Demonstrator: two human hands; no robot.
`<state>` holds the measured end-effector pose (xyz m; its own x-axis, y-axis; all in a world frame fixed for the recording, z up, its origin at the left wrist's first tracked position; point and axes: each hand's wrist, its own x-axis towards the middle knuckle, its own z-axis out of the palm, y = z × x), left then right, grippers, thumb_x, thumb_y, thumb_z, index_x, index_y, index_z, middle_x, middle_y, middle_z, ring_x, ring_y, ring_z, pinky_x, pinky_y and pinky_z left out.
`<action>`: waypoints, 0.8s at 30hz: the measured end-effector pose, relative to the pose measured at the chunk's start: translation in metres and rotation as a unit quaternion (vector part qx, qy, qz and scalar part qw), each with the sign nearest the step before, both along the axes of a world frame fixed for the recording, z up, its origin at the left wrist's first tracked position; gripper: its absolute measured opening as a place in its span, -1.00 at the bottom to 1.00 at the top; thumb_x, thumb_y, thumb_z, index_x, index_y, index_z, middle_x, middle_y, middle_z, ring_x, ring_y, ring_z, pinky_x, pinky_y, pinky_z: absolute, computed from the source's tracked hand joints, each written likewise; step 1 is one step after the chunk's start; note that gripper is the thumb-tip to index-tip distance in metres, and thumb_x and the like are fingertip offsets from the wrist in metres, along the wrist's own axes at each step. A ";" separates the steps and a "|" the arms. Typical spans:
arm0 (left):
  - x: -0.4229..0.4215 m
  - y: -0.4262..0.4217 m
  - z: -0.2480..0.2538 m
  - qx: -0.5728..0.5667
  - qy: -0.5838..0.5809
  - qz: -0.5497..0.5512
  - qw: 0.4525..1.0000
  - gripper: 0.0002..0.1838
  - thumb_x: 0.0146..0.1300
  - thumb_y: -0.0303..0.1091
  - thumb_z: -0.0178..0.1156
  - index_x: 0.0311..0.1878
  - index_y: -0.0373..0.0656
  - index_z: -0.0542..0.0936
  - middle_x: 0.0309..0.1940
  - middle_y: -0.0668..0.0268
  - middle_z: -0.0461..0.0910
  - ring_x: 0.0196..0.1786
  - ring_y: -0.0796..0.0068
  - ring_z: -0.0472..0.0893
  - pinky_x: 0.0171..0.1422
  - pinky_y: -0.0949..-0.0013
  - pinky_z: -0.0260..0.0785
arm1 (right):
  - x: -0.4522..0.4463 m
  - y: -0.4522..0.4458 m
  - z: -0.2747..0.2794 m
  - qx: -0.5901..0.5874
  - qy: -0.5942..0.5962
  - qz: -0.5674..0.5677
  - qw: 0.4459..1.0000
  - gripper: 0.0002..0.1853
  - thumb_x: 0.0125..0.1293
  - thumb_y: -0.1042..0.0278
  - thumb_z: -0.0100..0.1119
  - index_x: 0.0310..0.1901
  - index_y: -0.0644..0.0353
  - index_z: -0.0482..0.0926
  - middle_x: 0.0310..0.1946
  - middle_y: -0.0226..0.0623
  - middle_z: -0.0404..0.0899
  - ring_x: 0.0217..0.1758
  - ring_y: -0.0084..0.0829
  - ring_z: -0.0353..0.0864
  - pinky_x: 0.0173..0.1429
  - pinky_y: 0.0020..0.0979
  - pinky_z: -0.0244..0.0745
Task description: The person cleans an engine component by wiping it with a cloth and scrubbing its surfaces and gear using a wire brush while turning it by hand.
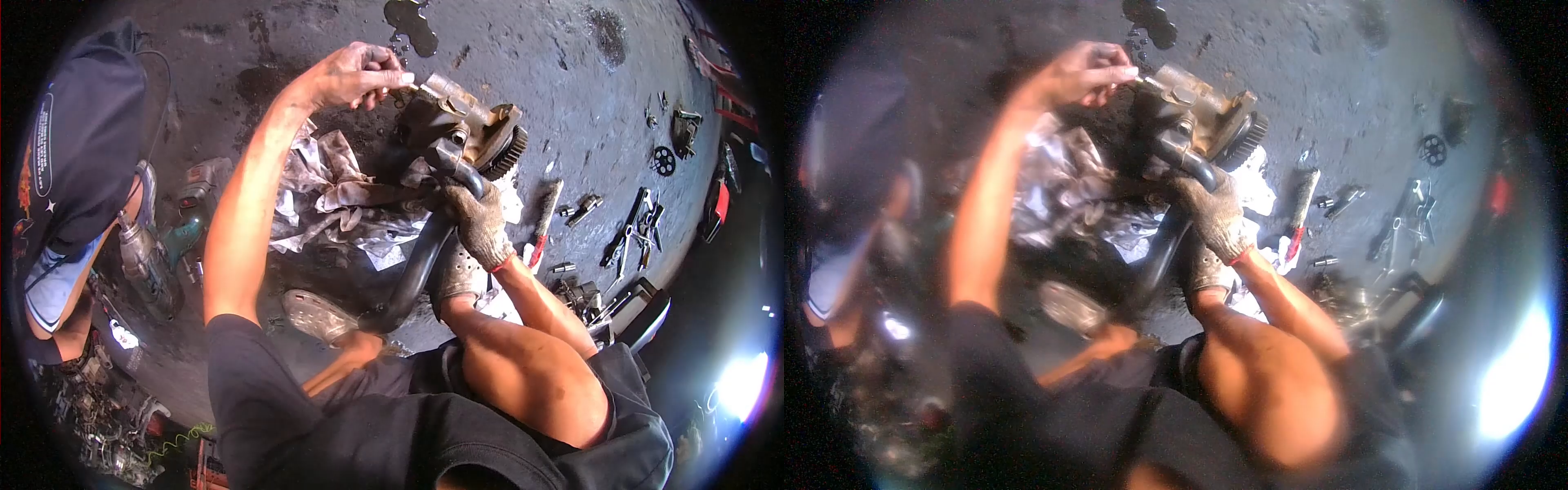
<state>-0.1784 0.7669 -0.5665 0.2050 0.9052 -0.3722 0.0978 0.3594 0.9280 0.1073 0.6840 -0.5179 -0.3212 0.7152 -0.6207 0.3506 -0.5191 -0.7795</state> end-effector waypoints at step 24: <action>-0.009 0.003 -0.007 -0.025 0.081 -0.082 0.993 -0.59 0.46 0.08 0.22 -0.17 -0.13 0.70 -0.46 0.37 0.64 -0.43 0.49 0.68 -0.38 0.32 0.50 | 0.009 -0.002 -0.013 0.000 -0.003 0.026 1.000 -0.56 0.46 0.28 0.20 0.33 0.14 0.61 -0.23 -0.44 0.74 -0.34 -0.72 0.55 -0.30 -0.61 0.36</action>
<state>-0.1874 0.7701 -0.5733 0.2816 0.8444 -0.4557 0.3051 0.3715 0.8769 0.1162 0.6821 -0.5308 -0.3536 0.6974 -0.6234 0.3816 -0.5009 -0.7768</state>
